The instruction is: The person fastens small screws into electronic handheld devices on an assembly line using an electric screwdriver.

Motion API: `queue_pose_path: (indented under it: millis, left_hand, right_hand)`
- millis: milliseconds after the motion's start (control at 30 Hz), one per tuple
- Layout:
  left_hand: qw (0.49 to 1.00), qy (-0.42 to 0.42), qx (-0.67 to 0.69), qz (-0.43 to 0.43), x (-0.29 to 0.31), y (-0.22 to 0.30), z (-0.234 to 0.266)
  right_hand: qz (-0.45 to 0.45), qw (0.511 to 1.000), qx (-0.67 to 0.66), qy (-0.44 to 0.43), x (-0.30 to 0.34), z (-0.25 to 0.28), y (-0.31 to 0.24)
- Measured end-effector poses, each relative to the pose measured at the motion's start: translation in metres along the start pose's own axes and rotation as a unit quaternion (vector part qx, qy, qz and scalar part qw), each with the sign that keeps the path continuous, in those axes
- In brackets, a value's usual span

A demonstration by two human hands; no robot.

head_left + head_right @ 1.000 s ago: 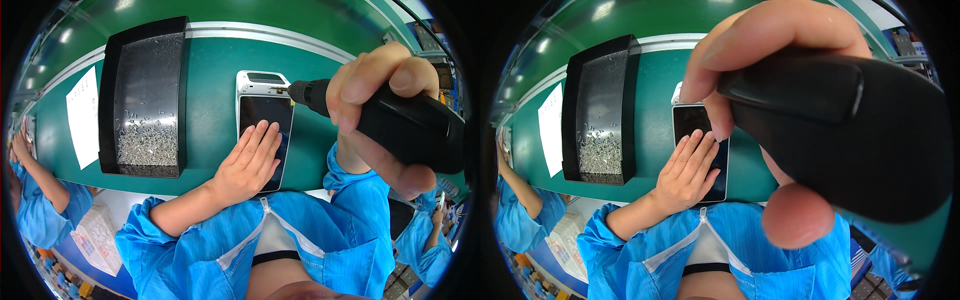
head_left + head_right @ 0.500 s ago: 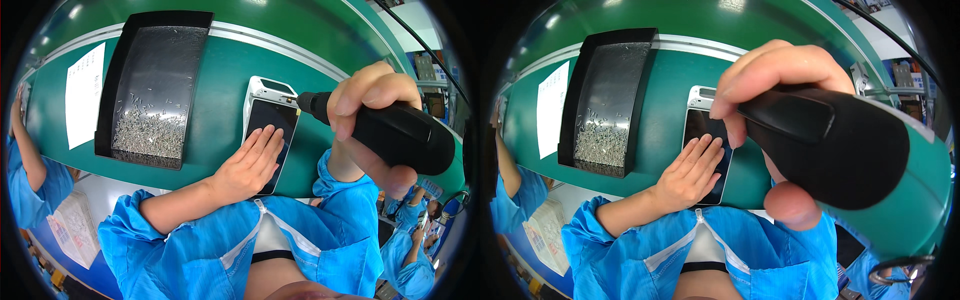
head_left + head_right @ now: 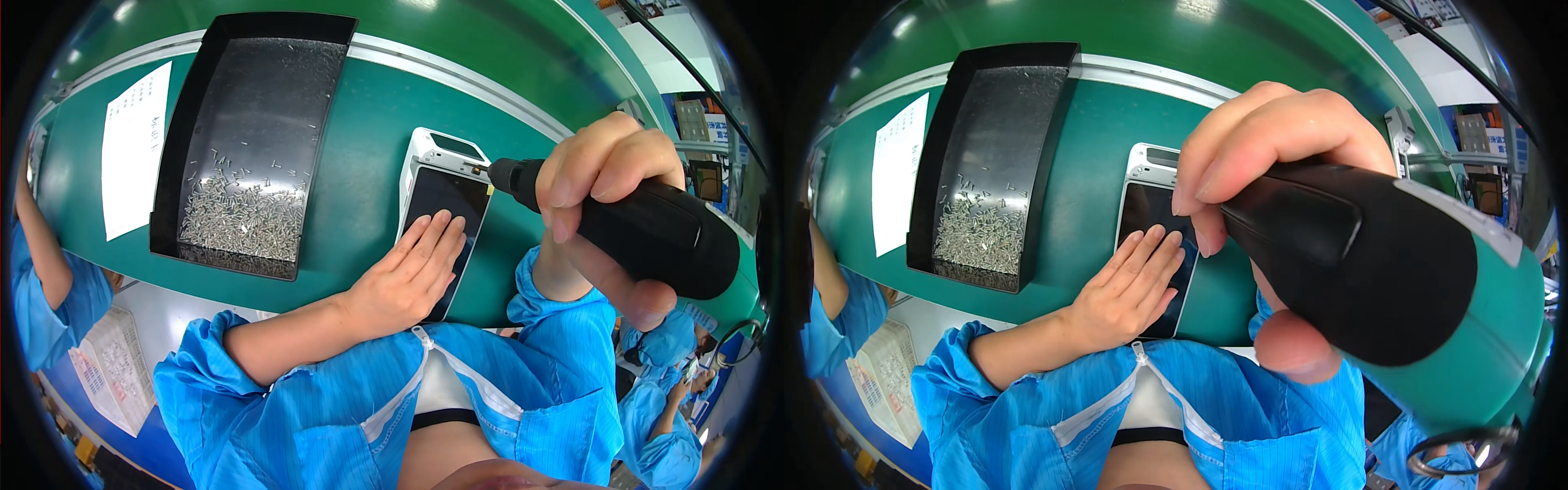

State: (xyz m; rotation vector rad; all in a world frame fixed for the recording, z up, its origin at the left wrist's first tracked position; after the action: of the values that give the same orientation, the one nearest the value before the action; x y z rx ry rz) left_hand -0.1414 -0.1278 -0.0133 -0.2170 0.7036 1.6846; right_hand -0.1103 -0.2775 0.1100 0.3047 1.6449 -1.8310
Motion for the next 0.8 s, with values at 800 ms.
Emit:
queue_pose_path:
  millis: [800]
  left_hand:
    - [0.933,-0.036,0.035,0.357,0.039,-0.160,0.133]
  right_hand:
    - [0.246,0.953,-0.155,0.084,0.016,0.040,-0.030]
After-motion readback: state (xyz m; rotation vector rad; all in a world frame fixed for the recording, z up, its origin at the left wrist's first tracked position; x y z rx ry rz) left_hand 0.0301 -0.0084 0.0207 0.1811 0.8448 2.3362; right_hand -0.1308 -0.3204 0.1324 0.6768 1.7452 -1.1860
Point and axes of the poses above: each hand's wrist, its own x-axis away from the middle knuckle, its own z-axis out of the back of the hand, y = z × x, the point moved 3 cm from there along -x, towards the middle knuckle, and after that the axes turned 3 degrees about -z, right-handed, at the moved point
